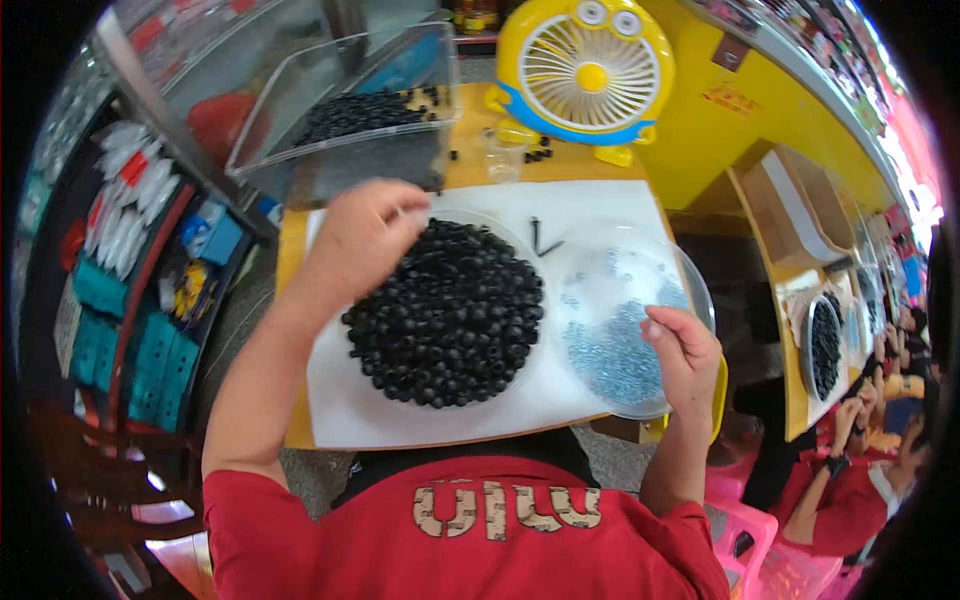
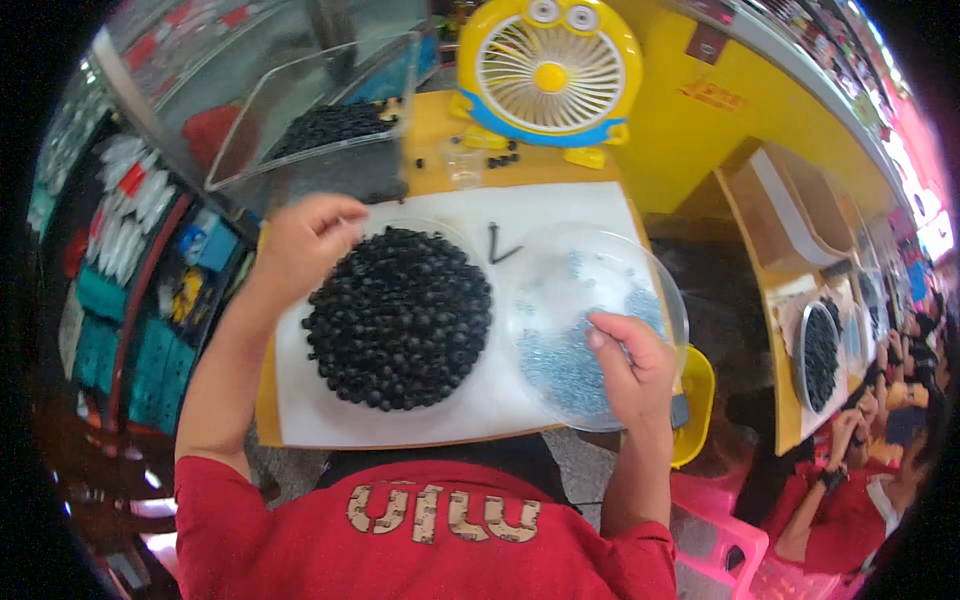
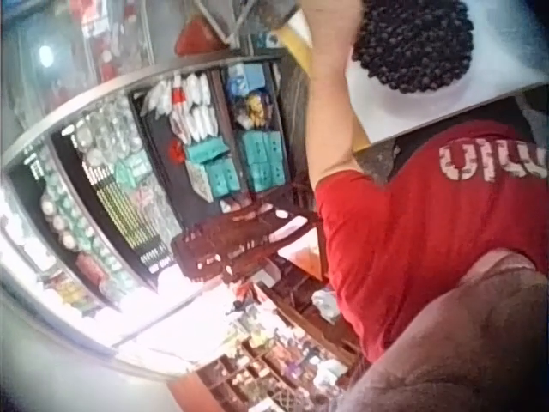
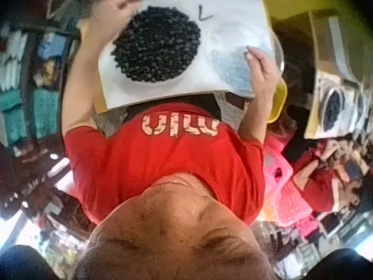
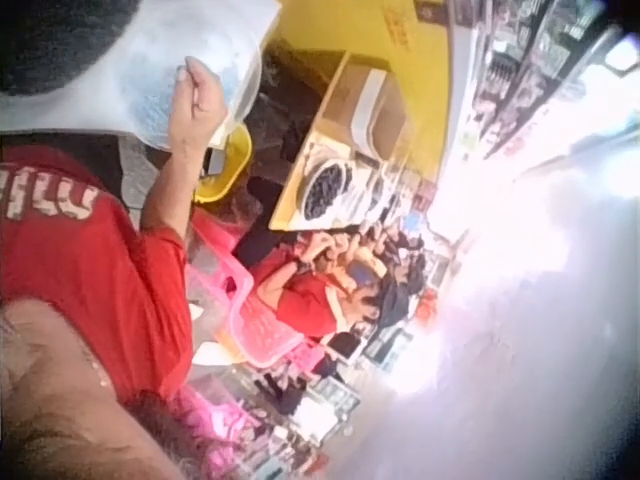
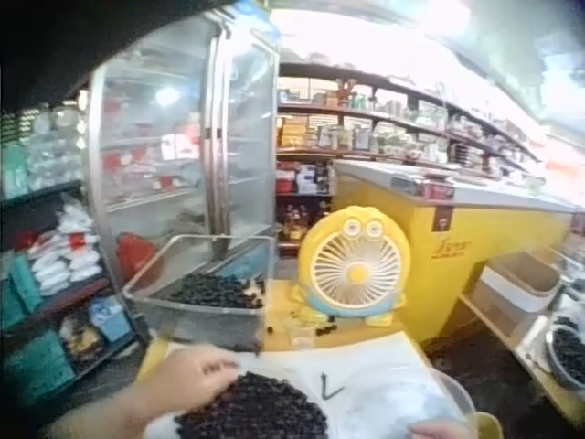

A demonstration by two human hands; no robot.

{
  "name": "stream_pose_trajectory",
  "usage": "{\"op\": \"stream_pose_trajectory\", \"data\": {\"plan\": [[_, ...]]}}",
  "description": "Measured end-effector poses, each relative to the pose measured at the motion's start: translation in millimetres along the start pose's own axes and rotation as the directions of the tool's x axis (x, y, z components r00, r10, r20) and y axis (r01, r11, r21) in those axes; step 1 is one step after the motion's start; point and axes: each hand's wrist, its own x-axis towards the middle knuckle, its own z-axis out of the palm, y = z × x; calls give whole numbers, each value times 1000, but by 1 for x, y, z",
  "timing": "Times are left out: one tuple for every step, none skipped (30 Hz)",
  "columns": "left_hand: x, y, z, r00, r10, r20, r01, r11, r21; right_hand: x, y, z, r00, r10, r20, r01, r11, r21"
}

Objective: The person assembles components by picking small pins from a dish and inserting them into black plastic pieces by hand.

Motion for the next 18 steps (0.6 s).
{"op": "stream_pose_trajectory", "data": {"plan": [[-3,-1,18,991,127,47,-131,984,123,4,2,-1,1000,-7,-10,6,999,-51],[-6,1,29,984,133,115,-153,971,184,8,7,-3,1000,-13,-11,12,995,-97],[-5,0,38,981,153,123,-171,973,152,11,10,-6,1000,-4,-31,0,992,-126],[-4,-3,44,971,172,169,-206,956,210,14,14,-8,1000,9,-27,-13,989,-149],[-3,-7,48,958,187,216,-243,931,273,18,18,-8,999,21,-25,-25,986,-164],[-1,-9,51,960,184,212,-234,942,240,22,19,-11,999,27,-40,-34,983,-181],[0,-9,52,956,198,216,-246,943,224,25,20,-13,997,72,-13,-73,972,-224],[0,-10,53,957,213,196,-256,939,230,28,21,-14,993,118,14,-110,958,-264],[0,-8,54,958,226,175,-264,934,239,33,21,-13,993,122,5,-116,955,-272],[-2,-4,51,956,232,177,-270,935,232,37,21,-11,995,89,38,-70,931,-359],[-5,6,45,984,69,163,-84,993,85,43,22,-9,995,63,75,-23,897,-441],[-9,14,40,980,-95,175,107,992,-64,49,23,-10,990,24,140,52,855,-516],[-13,19,37,979,-89,181,103,992,-69,54,29,-10,991,29,134,45,852,-521],[-19,23,32,948,-187,259,277,885,-375,58,39,-9,985,20,171,79,831,-551],[-27,26,28,898,-254,359,432,657,-618,61,48,-6,977,10,213,117,809,-576],[-33,27,26,874,-257,413,486,504,-714,64,54,-2,977,10,214,118,809,-576],[-40,28,26,874,-260,410,485,503,-716,67,59,2,968,41,247,127,768,-627],[-46,29,27,842,-281,461,539,393,-745,69,61,4,958,75,275,138,724,-676]]}}
